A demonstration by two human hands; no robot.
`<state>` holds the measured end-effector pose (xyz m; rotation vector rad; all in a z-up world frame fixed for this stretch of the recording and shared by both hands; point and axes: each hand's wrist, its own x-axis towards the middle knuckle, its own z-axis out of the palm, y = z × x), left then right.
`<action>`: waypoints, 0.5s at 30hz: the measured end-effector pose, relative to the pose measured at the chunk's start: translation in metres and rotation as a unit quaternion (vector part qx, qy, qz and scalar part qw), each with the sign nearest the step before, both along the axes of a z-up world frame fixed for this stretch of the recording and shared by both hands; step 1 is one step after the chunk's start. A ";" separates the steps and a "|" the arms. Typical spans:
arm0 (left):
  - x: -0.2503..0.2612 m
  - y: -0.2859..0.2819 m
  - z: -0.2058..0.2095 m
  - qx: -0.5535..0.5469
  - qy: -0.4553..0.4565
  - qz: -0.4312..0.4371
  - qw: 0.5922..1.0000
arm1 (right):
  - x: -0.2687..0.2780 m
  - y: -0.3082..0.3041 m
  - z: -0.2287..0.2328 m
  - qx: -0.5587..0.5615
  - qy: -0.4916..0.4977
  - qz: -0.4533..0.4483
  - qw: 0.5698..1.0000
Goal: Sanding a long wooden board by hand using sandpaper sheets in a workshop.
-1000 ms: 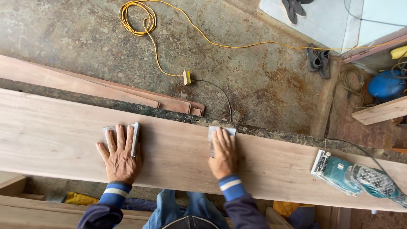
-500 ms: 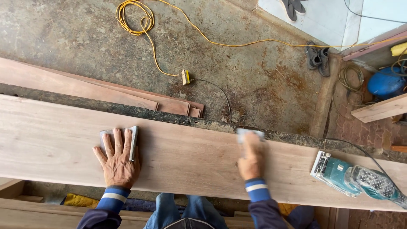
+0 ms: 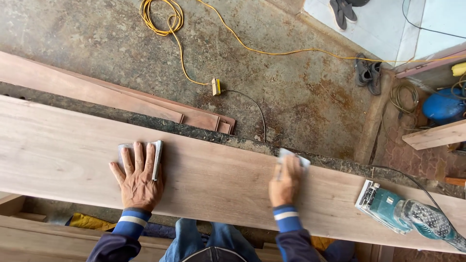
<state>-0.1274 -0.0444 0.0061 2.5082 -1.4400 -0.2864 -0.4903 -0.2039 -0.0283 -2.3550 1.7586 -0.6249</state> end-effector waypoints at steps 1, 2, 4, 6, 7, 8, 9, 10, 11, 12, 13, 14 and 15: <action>-0.001 0.000 0.001 -0.018 0.007 0.001 1.000 | 0.022 0.007 0.004 -0.026 -0.048 -0.011 0.998; 0.000 0.000 -0.002 -0.020 0.005 0.002 1.000 | 0.033 0.012 0.005 -0.028 -0.050 -0.010 0.998; 0.002 0.002 -0.006 -0.001 0.000 -0.004 1.000 | 0.055 0.027 0.009 0.017 0.069 0.116 0.991; 0.003 0.002 -0.006 -0.005 -0.001 -0.008 1.000 | -0.003 0.011 -0.002 0.048 0.001 0.082 0.995; 0.004 0.001 -0.007 -0.009 0.000 -0.010 1.000 | -0.033 0.002 -0.008 0.079 -0.065 0.050 0.993; 0.003 -0.001 -0.005 -0.009 0.003 -0.005 1.000 | -0.045 -0.004 -0.009 0.079 -0.062 0.054 0.993; 0.002 -0.002 -0.003 -0.003 0.003 -0.003 1.000 | -0.056 -0.009 -0.010 0.018 0.031 0.018 0.999; 0.001 -0.001 -0.001 0.004 0.002 -0.001 1.000 | -0.068 -0.012 -0.011 -0.042 0.122 -0.018 0.991; -0.001 0.002 -0.002 0.005 0.003 0.002 1.000 | -0.029 0.000 -0.003 -0.042 0.123 -0.014 0.991; 0.000 0.001 -0.003 0.011 -0.003 0.002 1.000 | 0.011 0.009 0.005 -0.033 0.036 0.011 0.999; 0.000 0.000 -0.004 0.017 -0.009 0.001 1.000 | 0.050 0.019 0.013 -0.024 -0.051 0.037 0.998; 0.000 0.000 -0.005 0.017 -0.009 0.001 1.000 | 0.050 0.021 0.009 -0.024 -0.051 0.037 0.998; 0.000 0.001 -0.006 -0.005 -0.001 -0.002 1.000 | 0.050 0.024 0.004 -0.031 -0.047 0.092 0.994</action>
